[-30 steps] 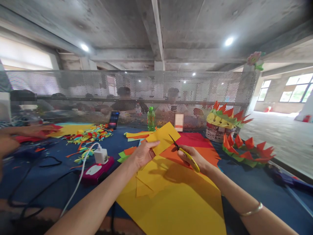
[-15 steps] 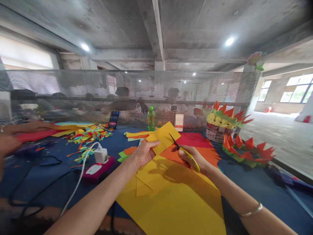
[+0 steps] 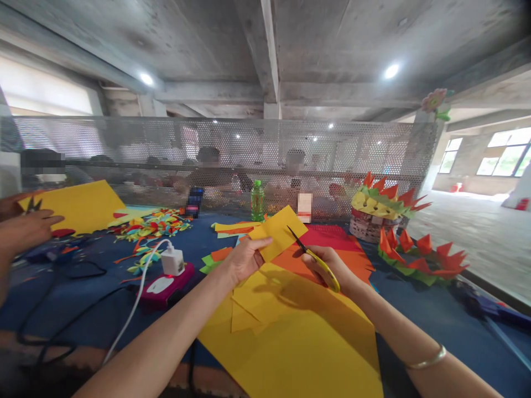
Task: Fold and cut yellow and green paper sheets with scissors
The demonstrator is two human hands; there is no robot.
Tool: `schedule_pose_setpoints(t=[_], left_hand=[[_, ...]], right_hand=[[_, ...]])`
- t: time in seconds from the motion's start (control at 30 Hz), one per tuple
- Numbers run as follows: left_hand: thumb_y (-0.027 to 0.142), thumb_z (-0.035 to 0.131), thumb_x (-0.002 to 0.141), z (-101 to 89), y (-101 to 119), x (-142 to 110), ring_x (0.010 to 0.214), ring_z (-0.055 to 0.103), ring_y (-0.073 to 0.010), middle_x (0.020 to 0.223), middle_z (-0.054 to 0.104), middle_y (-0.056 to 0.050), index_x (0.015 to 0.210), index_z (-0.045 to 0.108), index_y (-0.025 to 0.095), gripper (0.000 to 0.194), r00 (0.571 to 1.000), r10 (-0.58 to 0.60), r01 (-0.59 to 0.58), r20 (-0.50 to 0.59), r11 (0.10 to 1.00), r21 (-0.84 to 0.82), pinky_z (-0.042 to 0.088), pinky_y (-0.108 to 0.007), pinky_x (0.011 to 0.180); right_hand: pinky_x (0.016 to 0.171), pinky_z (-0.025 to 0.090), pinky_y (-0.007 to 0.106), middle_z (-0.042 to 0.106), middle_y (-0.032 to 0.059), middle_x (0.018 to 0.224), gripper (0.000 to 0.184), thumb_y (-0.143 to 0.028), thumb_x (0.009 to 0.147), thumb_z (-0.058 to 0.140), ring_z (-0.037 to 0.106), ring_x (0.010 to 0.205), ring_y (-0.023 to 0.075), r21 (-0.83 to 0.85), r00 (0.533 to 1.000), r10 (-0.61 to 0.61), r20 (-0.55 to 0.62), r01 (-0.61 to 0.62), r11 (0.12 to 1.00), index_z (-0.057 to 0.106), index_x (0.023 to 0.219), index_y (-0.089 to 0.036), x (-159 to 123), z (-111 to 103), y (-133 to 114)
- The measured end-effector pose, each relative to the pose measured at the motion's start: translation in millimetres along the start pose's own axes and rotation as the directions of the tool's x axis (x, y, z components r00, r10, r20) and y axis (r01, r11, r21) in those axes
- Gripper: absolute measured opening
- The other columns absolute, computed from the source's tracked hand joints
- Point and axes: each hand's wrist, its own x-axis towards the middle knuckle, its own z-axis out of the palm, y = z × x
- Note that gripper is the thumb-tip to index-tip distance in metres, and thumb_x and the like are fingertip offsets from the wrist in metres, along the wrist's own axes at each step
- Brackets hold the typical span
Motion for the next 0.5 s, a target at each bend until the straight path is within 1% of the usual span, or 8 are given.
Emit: schedule_pose_setpoints(t=[0.2,0.37,0.5], left_hand=[[0.004,0.063,0.085,-0.7,-0.2,1.6,0.091,0.078,-0.028,0.108,0.078,-0.018,0.123,0.068,0.006,0.038,1.0,0.014,-0.014,0.006,1.0,0.004,0.06,-0.039,0.09],[0.002,0.059,0.087,-1.2,-0.2,2.8,0.091,0.078,-0.0272,0.106,0.078,-0.018,0.118,0.07,0.005,0.034,1.0,0.026,-0.026,-0.002,1.0,-0.001,0.062,-0.037,0.087],[0.004,0.061,0.086,-1.5,-0.5,2.3,0.091,0.077,-0.0273,0.107,0.078,-0.019,0.119,0.069,0.005,0.034,1.0,0.017,-0.017,0.012,1.0,-0.006,0.061,-0.037,0.087]], right_hand=[[0.037,0.021,0.022,0.036,-0.0103,0.043,0.06,-0.075,0.077,0.061,0.03,0.037,0.0072,0.019,1.0,0.001,-0.015,-0.001,1.0,0.063,0.086,-0.016,0.6,0.2,0.4],[0.037,0.018,0.022,0.031,-0.0118,0.045,0.057,-0.071,0.075,0.065,0.025,0.037,0.0059,0.049,1.0,0.015,-0.024,-0.013,0.999,0.065,0.088,-0.015,2.3,0.6,0.2],[0.038,0.019,0.022,0.03,-0.0115,0.047,0.054,-0.068,0.075,0.067,0.024,0.039,0.0058,0.038,1.0,0.002,-0.031,-0.001,0.999,0.065,0.086,-0.015,3.3,-0.1,-0.6]])
